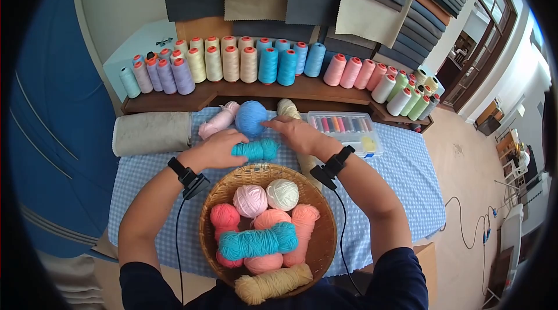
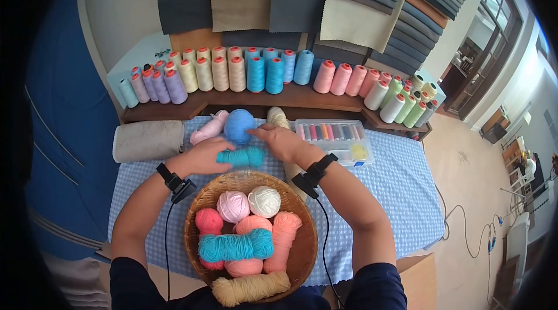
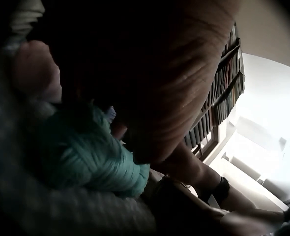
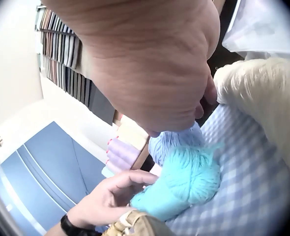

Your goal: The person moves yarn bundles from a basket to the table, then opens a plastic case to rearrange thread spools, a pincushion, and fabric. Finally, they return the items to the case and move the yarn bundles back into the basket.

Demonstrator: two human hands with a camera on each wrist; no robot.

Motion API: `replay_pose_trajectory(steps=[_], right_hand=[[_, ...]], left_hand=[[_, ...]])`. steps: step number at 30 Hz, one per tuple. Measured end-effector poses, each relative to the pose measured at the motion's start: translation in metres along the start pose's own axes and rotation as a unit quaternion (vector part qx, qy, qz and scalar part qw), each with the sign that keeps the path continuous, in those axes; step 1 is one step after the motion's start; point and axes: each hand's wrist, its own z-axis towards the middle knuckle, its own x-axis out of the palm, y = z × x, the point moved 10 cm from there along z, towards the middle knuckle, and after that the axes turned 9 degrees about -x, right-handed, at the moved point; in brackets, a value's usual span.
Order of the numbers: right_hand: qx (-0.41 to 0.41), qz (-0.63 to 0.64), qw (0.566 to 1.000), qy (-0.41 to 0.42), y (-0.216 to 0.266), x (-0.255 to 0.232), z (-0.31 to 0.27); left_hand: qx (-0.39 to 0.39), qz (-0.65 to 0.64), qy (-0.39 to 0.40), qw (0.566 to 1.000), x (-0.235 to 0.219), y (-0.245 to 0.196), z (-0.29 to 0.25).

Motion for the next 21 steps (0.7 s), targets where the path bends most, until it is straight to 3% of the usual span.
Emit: replay_pose_trajectory(steps=[2,5,8,10,16,20,21], right_hand=[[-0.024,0.006,0.999,-0.027,0.018,-0.011,-0.005],[0.034,-0.005,0.998,-0.043,0.027,-0.026,-0.014],[0.024,-0.014,0.998,-0.06,0.044,-0.034,-0.024],[0.021,-0.018,0.996,-0.088,0.058,-0.043,-0.03],[0.005,0.021,0.997,-0.067,0.11,-0.052,-0.044],[-0.018,0.068,0.997,-0.046,0.144,-0.055,-0.062],[-0.027,0.091,0.995,-0.035,0.155,-0.056,-0.067]], left_hand=[[0.027,0.018,0.008,0.999,0.004,-0.01,-0.005],[-0.014,0.08,-0.002,0.997,0.007,0.002,-0.003],[-0.007,0.073,-0.048,0.996,0.006,0.003,0.008],[-0.043,0.124,-0.078,0.988,0.005,0.01,0.017],[0.03,0.15,-0.074,0.985,0.023,0.007,0.041],[0.015,0.158,-0.057,0.986,0.025,0.007,0.037],[0.014,0.089,-0.09,0.992,0.011,0.009,0.033]])
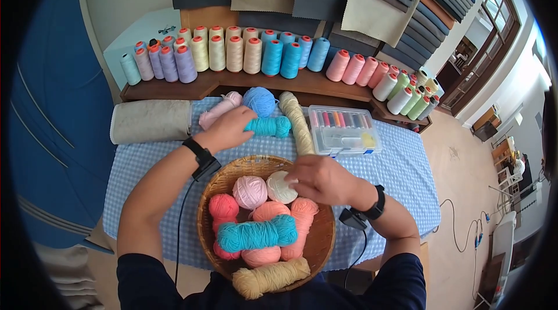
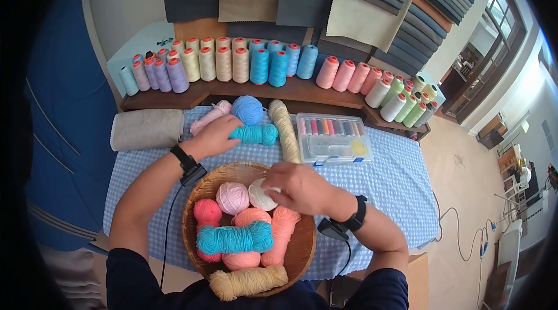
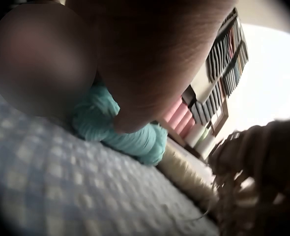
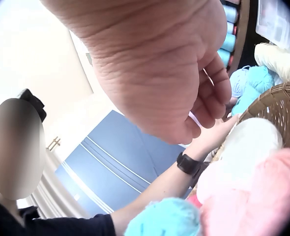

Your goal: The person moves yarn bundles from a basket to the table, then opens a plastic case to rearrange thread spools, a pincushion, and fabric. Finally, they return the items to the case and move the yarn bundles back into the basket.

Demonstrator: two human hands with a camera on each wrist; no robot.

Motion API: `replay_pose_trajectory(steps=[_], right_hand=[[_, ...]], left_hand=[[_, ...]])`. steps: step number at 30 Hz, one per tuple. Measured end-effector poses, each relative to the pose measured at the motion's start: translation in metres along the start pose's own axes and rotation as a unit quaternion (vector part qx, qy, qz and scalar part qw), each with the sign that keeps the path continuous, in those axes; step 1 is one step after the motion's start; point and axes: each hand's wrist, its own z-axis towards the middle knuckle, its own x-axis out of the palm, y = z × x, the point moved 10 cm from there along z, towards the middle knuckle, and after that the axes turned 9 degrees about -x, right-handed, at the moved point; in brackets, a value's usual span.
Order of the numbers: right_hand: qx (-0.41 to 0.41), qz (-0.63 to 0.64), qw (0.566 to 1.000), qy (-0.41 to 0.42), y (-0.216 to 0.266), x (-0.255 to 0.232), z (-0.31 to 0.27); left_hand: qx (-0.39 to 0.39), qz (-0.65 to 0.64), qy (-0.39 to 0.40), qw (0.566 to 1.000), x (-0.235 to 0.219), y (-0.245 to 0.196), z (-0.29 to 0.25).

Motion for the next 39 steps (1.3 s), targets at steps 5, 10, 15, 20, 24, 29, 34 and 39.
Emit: replay_pose_trajectory(steps=[5,10,15,20,24,29,34,39], right_hand=[[-0.009,0.06,0.997,0.052,0.034,0.009,-0.027],[0.008,0.015,0.998,0.066,0.032,0.026,-0.037],[-0.027,-0.094,0.995,0.028,0.037,0.022,-0.017],[0.041,-0.094,0.987,0.122,-0.013,0.058,-0.009],[0.03,-0.104,0.988,0.112,-0.02,0.062,-0.009],[0.087,-0.008,0.993,0.082,-0.013,0.016,0.006],[0.1,-0.074,0.983,-0.136,-0.085,-0.048,0.031],[0.172,-0.07,0.968,-0.166,-0.191,-0.027,0.051]], left_hand=[[-0.131,-0.203,0.007,0.97,-0.063,-0.035,-0.036],[-0.019,-0.166,0.167,0.972,-0.07,-0.111,-0.1],[0.008,-0.044,0.2,0.979,-0.056,-0.128,-0.125],[-0.035,-0.062,0.249,0.966,-0.024,-0.122,-0.114],[-0.01,-0.089,0.209,0.974,-0.035,-0.121,-0.109],[-0.057,-0.189,0.193,0.961,-0.09,-0.113,-0.075],[-0.131,-0.148,-0.033,0.98,-0.101,-0.017,-0.021],[-0.27,-0.276,-0.072,0.92,-0.015,0.1,0.011]])
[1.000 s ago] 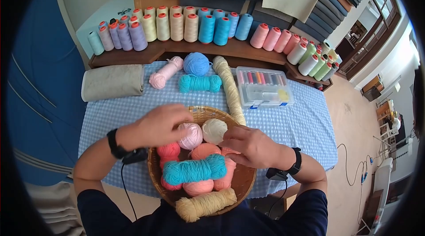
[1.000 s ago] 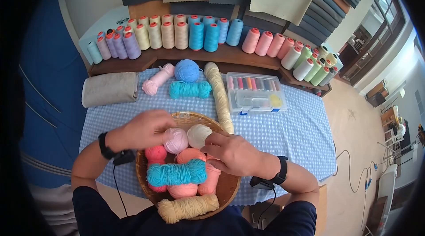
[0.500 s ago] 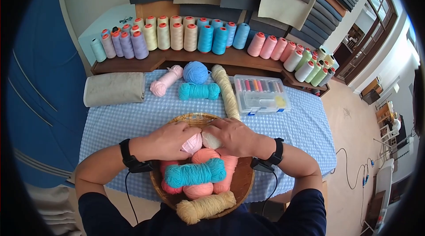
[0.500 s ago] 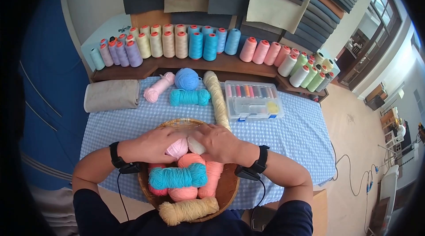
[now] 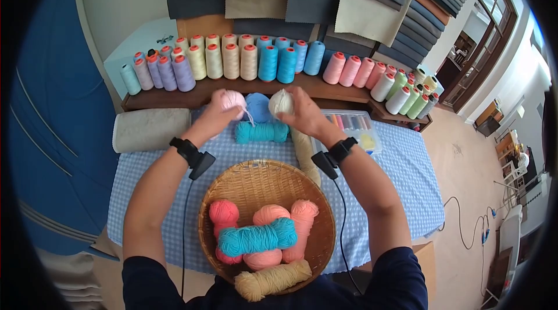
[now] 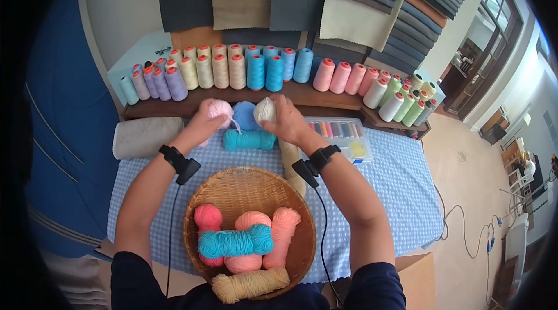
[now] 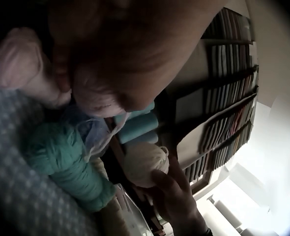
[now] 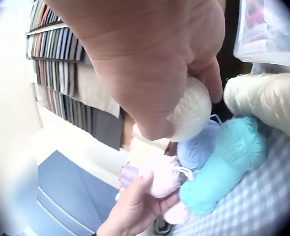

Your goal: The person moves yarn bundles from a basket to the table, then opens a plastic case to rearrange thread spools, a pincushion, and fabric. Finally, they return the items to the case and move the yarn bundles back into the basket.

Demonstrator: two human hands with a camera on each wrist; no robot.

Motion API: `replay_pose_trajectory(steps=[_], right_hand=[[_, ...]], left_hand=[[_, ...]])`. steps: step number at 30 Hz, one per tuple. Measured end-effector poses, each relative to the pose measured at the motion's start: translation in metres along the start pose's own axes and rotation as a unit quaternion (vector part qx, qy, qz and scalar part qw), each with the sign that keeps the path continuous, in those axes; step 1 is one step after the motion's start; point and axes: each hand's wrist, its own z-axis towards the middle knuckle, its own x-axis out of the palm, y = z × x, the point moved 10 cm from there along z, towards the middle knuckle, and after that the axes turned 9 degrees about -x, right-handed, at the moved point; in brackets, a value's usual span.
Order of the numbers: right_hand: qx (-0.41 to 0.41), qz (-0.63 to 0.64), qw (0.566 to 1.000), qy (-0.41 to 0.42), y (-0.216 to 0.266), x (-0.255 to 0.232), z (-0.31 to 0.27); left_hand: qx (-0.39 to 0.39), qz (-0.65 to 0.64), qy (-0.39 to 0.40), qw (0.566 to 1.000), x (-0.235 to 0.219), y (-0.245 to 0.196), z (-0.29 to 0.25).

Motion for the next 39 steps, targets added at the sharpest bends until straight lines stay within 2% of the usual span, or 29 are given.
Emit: replay_pose_trajectory(steps=[1,2,3,4,5,6,7,8,9,10,14,16,19,20,21,23,24,25,26,27,29,30,32,36,39], right_hand=[[0.033,0.034,0.999,0.019,-0.022,0.016,0.002],[0.03,0.04,0.998,0.05,-0.034,0.033,0.001],[0.029,0.041,0.998,0.05,-0.027,0.027,0.003],[0.132,0.15,0.976,0.089,-0.024,0.029,-0.005],[0.234,0.255,0.929,0.129,-0.02,0.036,-0.018],[0.294,0.279,0.903,0.142,-0.022,0.037,-0.027],[0.298,0.281,0.901,0.146,-0.03,0.043,-0.032],[0.172,0.114,0.966,0.158,-0.031,0.038,-0.02],[0.037,-0.06,0.984,0.161,-0.021,0.035,-0.01],[0.023,-0.052,0.992,0.116,-0.013,0.034,-0.012],[0.007,-0.055,0.991,0.123,-0.004,0.038,-0.017],[-0.032,-0.034,0.997,0.067,0.009,0.021,-0.021],[-0.019,0.012,0.996,0.092,0.05,-0.005,-0.034],[0.011,0.044,0.992,0.116,0.061,-0.01,-0.045],[0.017,0.049,0.99,0.128,0.077,-0.021,-0.057],[-0.011,0.104,0.966,0.235,0.113,-0.021,-0.088],[-0.005,0.11,0.964,0.241,0.118,-0.021,-0.103],[-0.084,0.114,0.956,0.257,0.139,-0.02,-0.119],[-0.165,0.115,0.942,0.27,0.161,-0.02,-0.134],[-0.164,0.114,0.942,0.271,0.166,-0.02,-0.139],[-0.14,0.088,0.898,0.409,0.172,0.005,-0.164],[-0.143,0.084,0.898,0.408,0.173,0.009,-0.169],[-0.123,0.062,0.892,0.431,0.163,0.024,-0.181],[-0.124,0.036,0.888,0.442,0.161,0.025,-0.184],[-0.124,0.051,0.886,0.444,0.163,0.024,-0.187]], left_hand=[[-0.048,-0.035,0.026,0.998,0.013,0.018,0.004],[-0.105,-0.029,0.083,0.991,0.017,-0.004,-0.015],[-0.106,-0.028,0.082,0.991,0.01,-0.021,-0.021],[-0.142,0.02,0.097,0.985,0.009,-0.023,-0.028],[-0.181,0.068,0.112,0.975,0.005,-0.024,-0.039],[-0.225,0.127,0.181,0.949,0.003,-0.032,-0.051],[-0.231,0.126,0.185,0.947,0.008,-0.006,-0.048],[-0.117,0.19,0.098,0.97,0.0,0.01,-0.027],[0.002,0.25,0.008,0.968,-0.008,0.004,-0.02],[0.026,0.235,-0.011,0.972,-0.01,-0.014,-0.031],[0.018,0.287,-0.069,0.955,-0.002,-0.004,-0.035],[0.066,0.23,-0.103,0.966,-0.007,-0.01,-0.034],[0.098,0.204,-0.12,0.967,-0.018,-0.036,-0.05],[0.124,0.181,-0.103,0.97,-0.02,-0.052,-0.063],[0.11,0.178,-0.099,0.973,-0.024,-0.061,-0.08],[0.12,0.113,0.058,0.985,-0.011,-0.089,-0.115],[0.085,0.087,0.138,0.983,-0.005,-0.102,-0.137],[0.051,0.059,0.216,0.973,0.003,-0.112,-0.165],[0.132,0.088,0.246,0.956,0.009,-0.13,-0.193],[0.216,0.116,0.273,0.93,0.015,-0.146,-0.222],[0.166,0.182,0.391,0.887,0.042,-0.145,-0.259],[0.168,0.184,0.387,0.888,0.044,-0.153,-0.266],[0.143,0.166,0.483,0.848,0.057,-0.157,-0.292],[0.179,0.184,0.48,0.839,0.058,-0.167,-0.298],[0.12,0.155,0.436,0.878,0.04,-0.169,-0.257]])
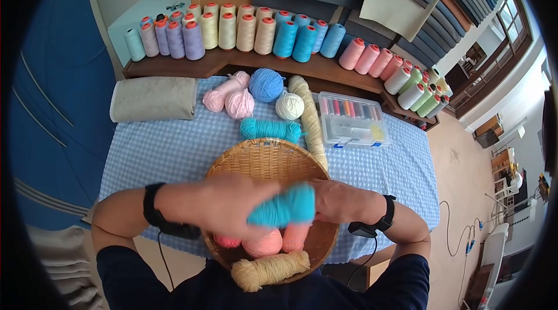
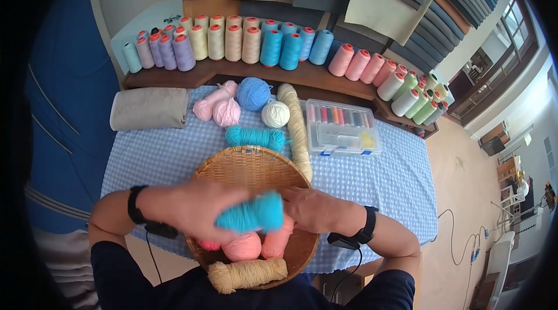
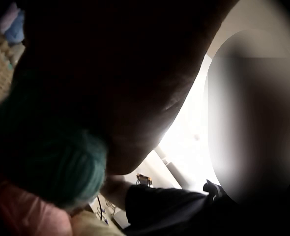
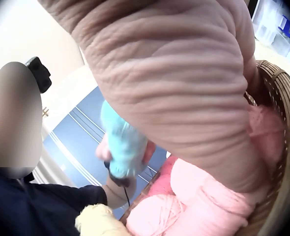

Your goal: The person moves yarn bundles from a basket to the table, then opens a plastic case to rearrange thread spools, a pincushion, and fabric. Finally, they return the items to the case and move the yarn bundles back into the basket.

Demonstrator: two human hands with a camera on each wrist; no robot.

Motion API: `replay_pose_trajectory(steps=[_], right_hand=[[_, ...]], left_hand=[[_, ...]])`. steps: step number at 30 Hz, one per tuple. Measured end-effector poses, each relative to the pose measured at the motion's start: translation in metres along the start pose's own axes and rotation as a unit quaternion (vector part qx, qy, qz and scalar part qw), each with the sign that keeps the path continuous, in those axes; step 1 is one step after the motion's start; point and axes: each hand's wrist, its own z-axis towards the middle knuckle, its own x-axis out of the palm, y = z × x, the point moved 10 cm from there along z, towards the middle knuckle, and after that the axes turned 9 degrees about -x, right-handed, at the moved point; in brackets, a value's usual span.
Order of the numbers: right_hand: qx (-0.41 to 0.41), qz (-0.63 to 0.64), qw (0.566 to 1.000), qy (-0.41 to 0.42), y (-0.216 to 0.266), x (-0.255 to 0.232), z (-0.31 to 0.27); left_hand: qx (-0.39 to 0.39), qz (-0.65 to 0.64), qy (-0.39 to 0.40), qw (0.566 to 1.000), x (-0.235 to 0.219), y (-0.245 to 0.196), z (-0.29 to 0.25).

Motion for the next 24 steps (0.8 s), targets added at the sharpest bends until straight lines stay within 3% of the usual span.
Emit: replay_pose_trajectory(steps=[2,4,6,7,9,10,12,14,16,17,18,19,20,22,24], right_hand=[[-0.021,-0.021,0.999,-0.017,0.001,-0.003,-0.002],[-0.031,-0.025,0.999,-0.034,0.008,-0.015,-0.004],[-0.055,-0.038,0.997,-0.043,0.014,-0.022,-0.007],[-0.057,-0.04,0.997,-0.043,0.02,-0.028,-0.009],[0.026,-0.034,0.999,-0.03,0.019,-0.047,-0.017],[0.027,-0.036,0.998,-0.031,0.021,-0.054,-0.021],[0.023,-0.065,0.991,-0.118,0.026,-0.085,-0.035],[0.035,-0.061,0.989,-0.131,0.019,-0.101,-0.049],[0.053,-0.06,0.971,-0.226,0.008,-0.125,-0.065],[0.053,-0.059,0.971,-0.225,0.001,-0.125,-0.065],[0.064,-0.095,0.95,-0.291,-0.007,-0.136,-0.071],[0.075,-0.129,0.923,-0.356,-0.014,-0.146,-0.079],[0.075,-0.127,0.922,-0.357,-0.022,-0.144,-0.076],[0.107,-0.141,0.881,-0.438,-0.037,-0.151,-0.08],[0.109,-0.146,0.88,-0.437,-0.049,-0.147,-0.07]], left_hand=[[-0.023,-0.034,-0.166,0.985,-0.058,0.019,0.004],[-0.043,0.088,-0.37,0.924,-0.102,0.067,0.011],[-0.152,0.056,-0.436,0.885,-0.14,0.116,0.023],[-0.153,0.057,-0.438,0.884,-0.145,0.144,0.036],[-0.153,0.131,-0.503,0.841,-0.161,0.186,0.048],[-0.15,0.132,-0.504,0.84,-0.164,0.186,0.05],[-0.257,0.175,-0.429,0.848,-0.159,0.205,0.066],[-0.233,0.193,-0.439,0.846,-0.156,0.202,0.068],[-0.212,0.211,-0.448,0.842,-0.152,0.198,0.064],[-0.171,0.219,-0.428,0.86,-0.148,0.19,0.065],[-0.129,0.228,-0.407,0.875,-0.144,0.184,0.066],[-0.129,0.229,-0.406,0.875,-0.144,0.185,0.064],[-0.142,0.239,-0.401,0.873,-0.143,0.188,0.062],[-0.157,0.25,-0.395,0.87,-0.141,0.191,0.058],[-0.192,0.233,-0.385,0.872,-0.14,0.197,0.052]])
